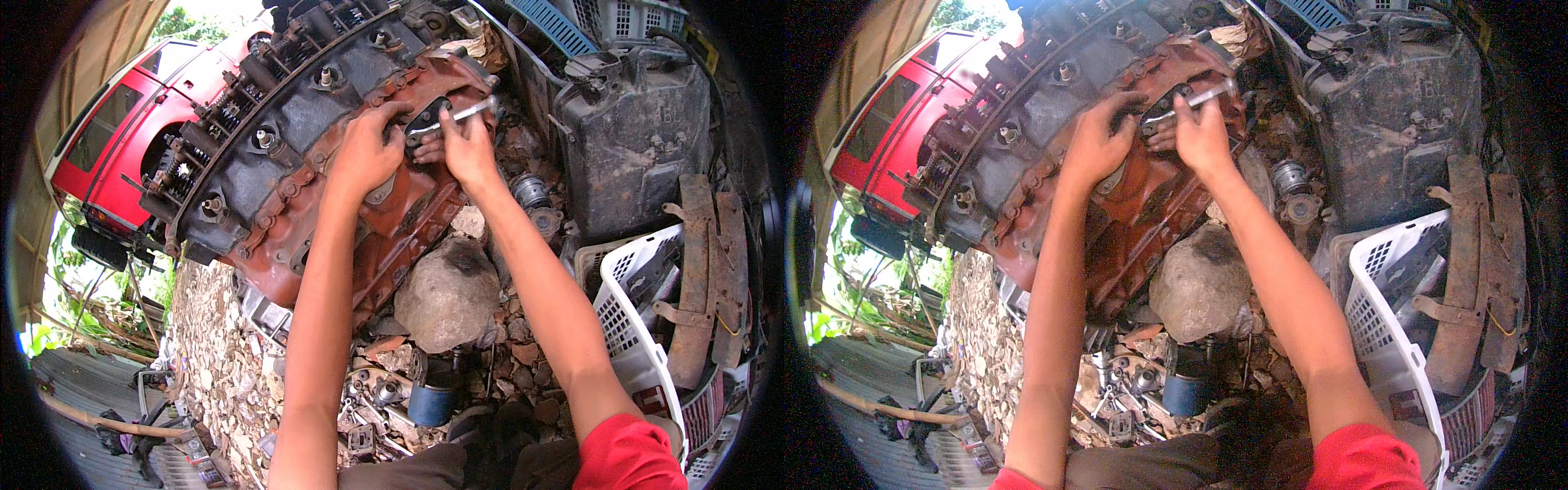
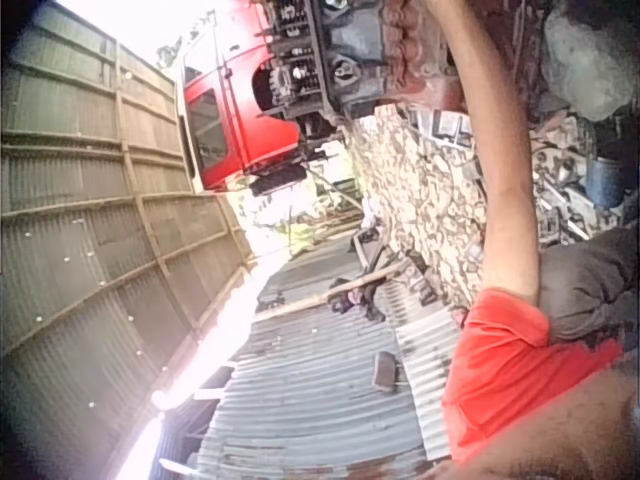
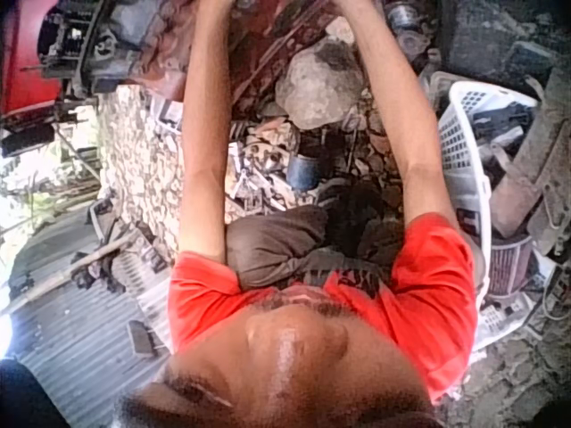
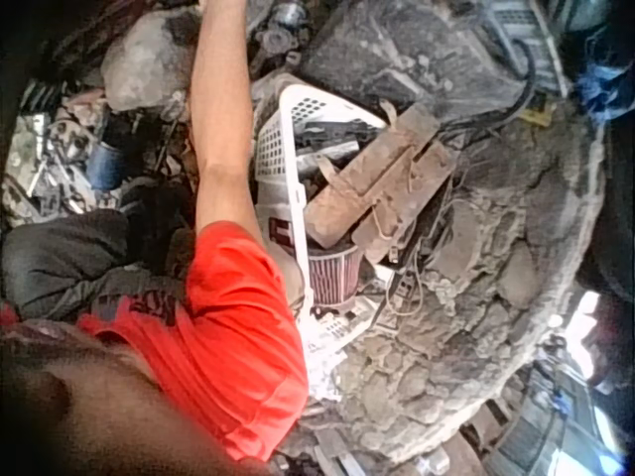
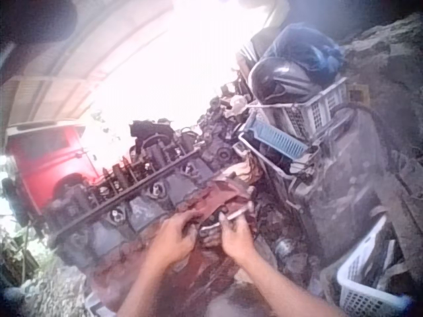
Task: The person uses a wrench to loosen and remove bolts from a car engine block. They remove a metal plate and continue to work on the engine components.
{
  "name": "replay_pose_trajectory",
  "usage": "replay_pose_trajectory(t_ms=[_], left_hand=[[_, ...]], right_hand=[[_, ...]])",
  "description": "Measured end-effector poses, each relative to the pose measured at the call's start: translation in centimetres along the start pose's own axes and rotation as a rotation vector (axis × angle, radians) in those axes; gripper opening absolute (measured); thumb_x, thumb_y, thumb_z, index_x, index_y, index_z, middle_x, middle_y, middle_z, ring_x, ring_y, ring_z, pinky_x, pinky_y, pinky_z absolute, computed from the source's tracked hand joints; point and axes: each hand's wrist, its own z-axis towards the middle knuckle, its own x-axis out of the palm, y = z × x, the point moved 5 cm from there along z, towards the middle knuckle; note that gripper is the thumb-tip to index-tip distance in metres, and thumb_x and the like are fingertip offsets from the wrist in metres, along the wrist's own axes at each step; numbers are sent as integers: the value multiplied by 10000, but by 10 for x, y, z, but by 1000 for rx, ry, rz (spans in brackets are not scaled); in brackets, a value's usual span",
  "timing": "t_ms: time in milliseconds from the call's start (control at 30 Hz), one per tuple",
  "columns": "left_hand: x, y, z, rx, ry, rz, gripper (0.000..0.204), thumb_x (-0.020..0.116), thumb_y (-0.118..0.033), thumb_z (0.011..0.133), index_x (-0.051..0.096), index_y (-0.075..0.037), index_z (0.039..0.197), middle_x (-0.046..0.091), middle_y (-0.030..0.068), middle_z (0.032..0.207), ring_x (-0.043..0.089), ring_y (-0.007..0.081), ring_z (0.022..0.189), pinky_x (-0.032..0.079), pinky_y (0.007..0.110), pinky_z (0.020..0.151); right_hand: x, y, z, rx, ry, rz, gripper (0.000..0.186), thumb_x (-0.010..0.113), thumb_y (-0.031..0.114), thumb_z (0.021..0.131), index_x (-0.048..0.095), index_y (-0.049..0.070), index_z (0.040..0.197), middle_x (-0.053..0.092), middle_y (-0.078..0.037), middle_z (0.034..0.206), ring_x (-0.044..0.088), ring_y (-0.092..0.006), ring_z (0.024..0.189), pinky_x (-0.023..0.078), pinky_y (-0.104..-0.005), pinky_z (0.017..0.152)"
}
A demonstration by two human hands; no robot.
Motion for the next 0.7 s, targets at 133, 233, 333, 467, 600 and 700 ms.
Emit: replay_pose_trajectory(t_ms=[133,233,333,467,600,700], left_hand=[[0,-5,3,-17,5,3,328,560,-80,844,635,-2,1153,667,212,1118,639,350,1080,465,406,961],[1,-3,3,-5,5,-6,330,560,-82,843,635,-1,1153,666,216,1117,637,354,1080,467,408,959],[-1,0,-1,5,-3,-3,325,560,-85,843,639,-3,1147,665,217,1117,637,358,1080,467,408,957],[0,-10,5,-13,0,-17,321,560,-89,843,645,-10,1142,665,215,1118,635,359,1082,466,407,960],[1,-4,3,26,-7,-9,331,564,-95,841,641,-16,1153,668,214,1113,637,357,1077,468,411,957],[1,-5,5,26,-4,-34,335,566,-96,841,639,-16,1158,670,214,1105,640,358,1068,469,412,955]], right_hand=[[0,30,-6,-500,24,-191,217,481,197,1021,477,-14,1072,650,-177,859,676,-243,681,559,-319,591],[-7,17,-3,-261,-170,166,245,466,248,1032,468,6,1070,618,-134,782,642,-199,594,546,-303,543],[-18,-24,7,298,-73,247,258,392,202,1048,477,-40,1076,619,-137,765,650,-221,600,554,-322,549],[-16,-50,7,514,-82,545,284,360,178,1051,505,-66,1031,636,-141,791,654,-226,647,577,-343,609],[-3,-45,5,479,-52,459,236,385,175,1044,490,-36,1064,647,-159,825,662,-247,670,583,-341,631],[-7,-3,18,-189,4,-160,175,497,159,1003,489,-9,1052,682,-169,830,695,-235,686,559,-330,582]])
